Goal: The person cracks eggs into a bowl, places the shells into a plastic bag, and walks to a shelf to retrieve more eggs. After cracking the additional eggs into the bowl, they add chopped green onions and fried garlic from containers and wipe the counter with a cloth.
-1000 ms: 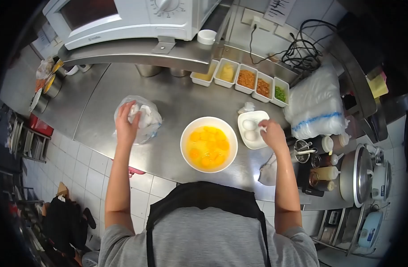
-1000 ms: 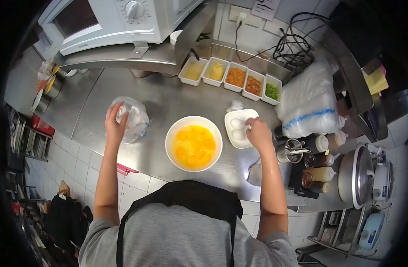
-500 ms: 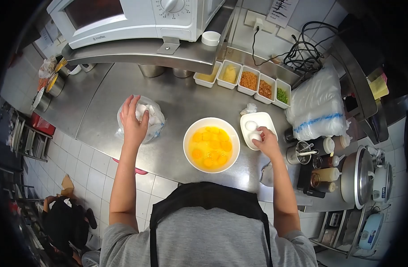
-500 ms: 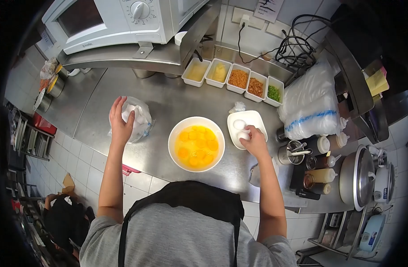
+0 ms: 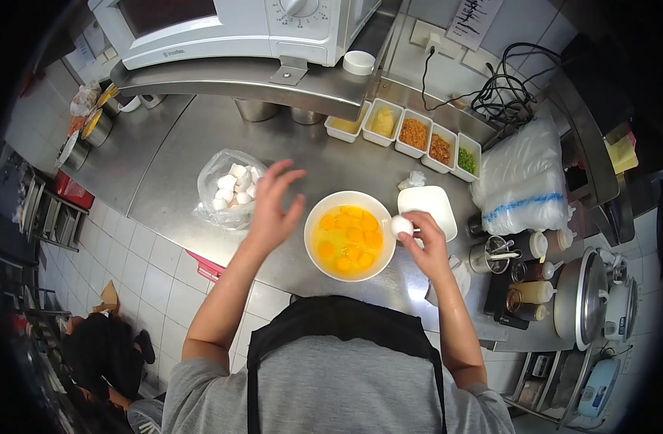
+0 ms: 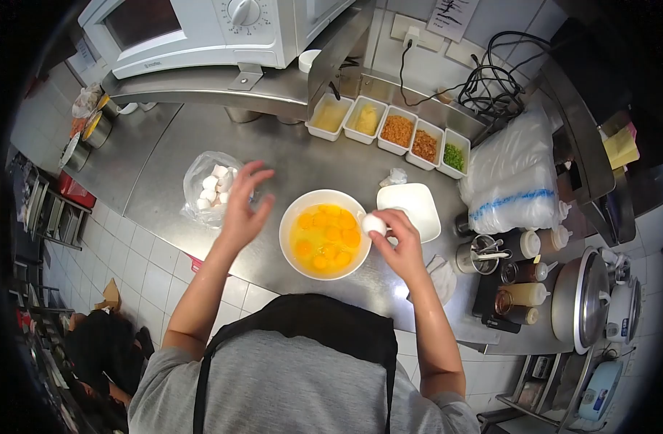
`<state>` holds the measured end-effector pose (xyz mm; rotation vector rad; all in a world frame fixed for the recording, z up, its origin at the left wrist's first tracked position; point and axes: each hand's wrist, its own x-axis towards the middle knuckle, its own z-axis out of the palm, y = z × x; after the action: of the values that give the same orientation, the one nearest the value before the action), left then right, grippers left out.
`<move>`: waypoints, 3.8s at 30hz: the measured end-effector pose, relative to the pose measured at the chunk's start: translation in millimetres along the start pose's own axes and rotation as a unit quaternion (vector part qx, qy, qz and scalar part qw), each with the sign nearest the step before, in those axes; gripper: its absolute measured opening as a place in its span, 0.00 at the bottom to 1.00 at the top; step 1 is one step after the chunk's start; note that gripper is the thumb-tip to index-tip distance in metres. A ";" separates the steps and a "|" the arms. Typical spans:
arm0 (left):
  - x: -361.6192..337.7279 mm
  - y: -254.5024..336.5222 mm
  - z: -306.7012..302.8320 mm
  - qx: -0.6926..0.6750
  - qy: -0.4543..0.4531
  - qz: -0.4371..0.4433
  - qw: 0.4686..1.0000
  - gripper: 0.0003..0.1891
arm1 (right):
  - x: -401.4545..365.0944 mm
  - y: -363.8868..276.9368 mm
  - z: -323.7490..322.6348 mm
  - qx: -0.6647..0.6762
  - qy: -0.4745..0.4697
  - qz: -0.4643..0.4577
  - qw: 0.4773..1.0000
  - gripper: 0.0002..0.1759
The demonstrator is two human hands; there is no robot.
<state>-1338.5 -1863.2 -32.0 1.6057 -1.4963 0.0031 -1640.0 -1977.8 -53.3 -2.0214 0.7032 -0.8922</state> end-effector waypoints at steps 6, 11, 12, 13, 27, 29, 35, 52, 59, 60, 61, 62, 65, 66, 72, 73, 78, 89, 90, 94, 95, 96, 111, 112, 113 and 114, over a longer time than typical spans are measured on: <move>18.0 45.1 39.5 -0.177 -0.224 0.100 0.953 0.30 | 33.7 -17.4 21.0 0.294 -0.095 0.244 0.919 0.21; 24.9 36.9 42.6 -0.237 -0.287 0.069 0.926 0.27 | 45.2 -21.6 31.6 0.274 -0.176 0.216 0.921 0.23; 24.3 36.0 41.9 -0.237 -0.284 0.072 0.926 0.26 | 46.0 -21.7 31.9 0.273 -0.184 0.217 0.919 0.23; 24.0 35.0 41.5 -0.237 -0.281 0.076 0.927 0.25 | 48.3 -21.5 31.6 0.272 -0.193 0.217 0.917 0.23; 19.8 36.5 35.2 -0.225 -0.268 -0.004 0.937 0.31 | 59.1 -35.3 23.5 0.007 -0.104 0.140 0.985 0.19; 14.4 39.4 41.3 -0.261 -0.254 -0.013 0.931 0.30 | 54.3 -38.7 35.9 0.018 -0.112 0.131 0.985 0.19; 1.2 5.6 20.7 -0.241 -0.115 -0.053 0.962 0.22 | 46.9 -1.5 9.2 0.008 -0.073 0.096 0.993 0.22; -10.1 -97.9 -39.2 0.241 0.086 -0.231 0.939 0.36 | 10.7 36.2 -32.8 -0.097 0.075 0.103 0.987 0.22; -1.6 -58.8 -31.4 0.185 0.119 -0.150 0.964 0.28 | -12.3 18.8 21.4 -0.119 -0.030 -0.023 0.992 0.25; 0.1 -54.3 -26.2 0.155 0.116 -0.116 0.974 0.28 | -8.1 11.2 21.5 -0.121 -0.024 -0.031 0.992 0.25; 0.2 -48.7 -20.3 0.125 0.109 -0.081 0.983 0.27 | -3.5 3.0 20.5 -0.109 -0.017 -0.028 0.994 0.25; 0.0 -42.1 -12.7 0.096 0.100 -0.046 0.989 0.27 | 4.1 -5.2 18.6 -0.096 -0.010 -0.024 0.995 0.24; 10.1 11.8 3.4 -0.015 -0.042 0.043 0.998 0.28 | 24.0 -17.9 23.8 -0.010 -0.029 0.056 0.998 0.22; 13.6 24.8 9.6 -0.061 -0.103 0.083 0.989 0.29 | 28.7 -14.0 28.4 0.031 -0.054 0.112 0.992 0.22; 22.4 42.4 44.1 -0.200 -0.240 0.108 0.944 0.31 | 47.9 -24.2 37.1 0.236 -0.177 0.345 0.891 0.32; 22.4 39.8 44.6 -0.205 -0.243 0.100 0.943 0.30 | 47.8 -23.0 35.1 0.271 -0.182 0.346 0.879 0.30; 19.3 36.2 47.0 -0.225 -0.239 0.037 0.944 0.26 | 40.6 -38.1 34.2 0.211 -0.175 0.249 0.929 0.24; 16.9 36.0 47.8 -0.213 -0.240 0.045 0.946 0.26 | 44.5 -35.5 38.2 0.130 -0.182 0.175 0.959 0.20; 17.1 36.6 47.7 -0.208 -0.240 0.045 0.947 0.26 | 44.0 -36.1 39.2 0.129 -0.172 0.168 0.962 0.20; 17.6 36.3 43.9 -0.213 -0.239 0.077 0.944 0.27 | 48.7 -22.8 34.4 -0.008 -0.175 0.100 0.979 0.21; 17.6 34.6 43.7 -0.215 -0.244 0.078 0.942 0.27 | 48.7 -27.0 32.0 0.005 -0.181 0.109 0.977 0.21; 17.9 32.7 43.7 -0.217 -0.249 0.081 0.940 0.27 | 49.6 -32.1 30.2 0.017 -0.187 0.119 0.975 0.21; 18.7 36.9 25.3 -0.072 -0.191 -0.012 0.979 0.33 | 67.3 -39.4 10.1 -0.182 -0.106 -0.029 0.977 0.14; 9.7 29.9 33.5 -0.093 -0.188 -0.008 0.978 0.35 | 67.9 -28.8 14.7 -0.119 -0.105 0.052 0.986 0.14; -2.6 21.5 44.4 -0.112 -0.184 -0.003 0.976 0.37 | 66.5 -14.3 21.5 -0.055 -0.105 0.131 0.984 0.14; -9.9 18.8 49.6 -0.131 -0.178 0.002 0.975 0.39 | 67.6 -8.6 27.6 0.009 -0.105 0.207 0.973 0.14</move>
<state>-1383.4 -1882.1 -55.3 1.4376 -1.6900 -0.4841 -1576.6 -2010.1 -34.9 -1.8231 0.9451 -0.4316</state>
